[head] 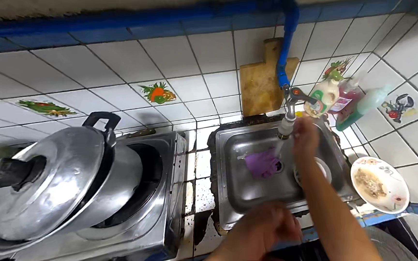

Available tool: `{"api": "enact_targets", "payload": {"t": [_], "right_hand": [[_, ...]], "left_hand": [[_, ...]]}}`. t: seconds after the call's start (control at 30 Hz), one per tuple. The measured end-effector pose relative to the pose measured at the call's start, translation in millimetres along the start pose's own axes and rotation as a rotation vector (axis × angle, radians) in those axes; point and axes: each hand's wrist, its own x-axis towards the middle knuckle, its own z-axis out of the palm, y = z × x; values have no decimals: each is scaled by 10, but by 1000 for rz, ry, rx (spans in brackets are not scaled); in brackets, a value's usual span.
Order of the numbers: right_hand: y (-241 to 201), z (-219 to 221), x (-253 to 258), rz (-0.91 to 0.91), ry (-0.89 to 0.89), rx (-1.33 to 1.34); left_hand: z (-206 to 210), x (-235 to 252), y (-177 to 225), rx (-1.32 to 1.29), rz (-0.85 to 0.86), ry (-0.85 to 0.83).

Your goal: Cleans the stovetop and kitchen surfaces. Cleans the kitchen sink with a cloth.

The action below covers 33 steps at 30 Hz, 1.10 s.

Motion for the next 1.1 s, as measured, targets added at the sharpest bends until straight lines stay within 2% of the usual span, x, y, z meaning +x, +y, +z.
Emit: {"api": "enact_targets", "payload": {"t": [0.07,0.1,0.13,0.2,0.27,0.33,0.4,0.43,0.5,0.57,0.6,0.7,0.83,0.9,1.0,1.03,1.1], "right_hand": [[510,48,-30,374,114,139],[645,74,-9,511,105,180],[708,98,16,587,66,215],[689,130,78,617,-41,221],[598,83,133,573,-195,128],[501,-68,176,503,-406,-80],[391,-259,197,432,-541,-338],[325,-364,182,394,-527,-418],[297,-574,118,285,-293,-489],[448,-722,75,231,-32,-570],[569,-755,54,246,7,-629],[921,-619,-61,310,-111,-828],[1561,-241,-358,154,-316,-1043],[1707,-147,-403,206,-427,-1181],[1646,-151,-182,292,-410,-1291],[1541,-203,-39,381,-379,-1244],[1318,-412,260,397,-158,-997]], "left_hand": [[-286,417,-242,2,-204,489],[-427,642,-343,-35,-306,676],[-575,839,-440,-78,-378,788],[-810,1177,-626,-118,-427,876],[-978,1481,-810,-96,-387,821],[-1129,1816,-978,-83,-311,748],[-1138,2180,-995,-185,-282,777],[-1113,2355,-1000,-186,-262,813],[-1083,2579,-1004,-115,-203,829],[-1019,2694,-937,32,-192,847],[-1007,2716,-909,88,-181,843],[-1018,2704,-845,178,-147,766],[-1079,2573,-746,380,-202,618],[-1157,2434,-708,579,-246,568],[-1437,2050,-653,925,-234,555],[-1557,1861,-619,1072,-212,564],[-1871,1434,-635,1407,-75,623]]}}
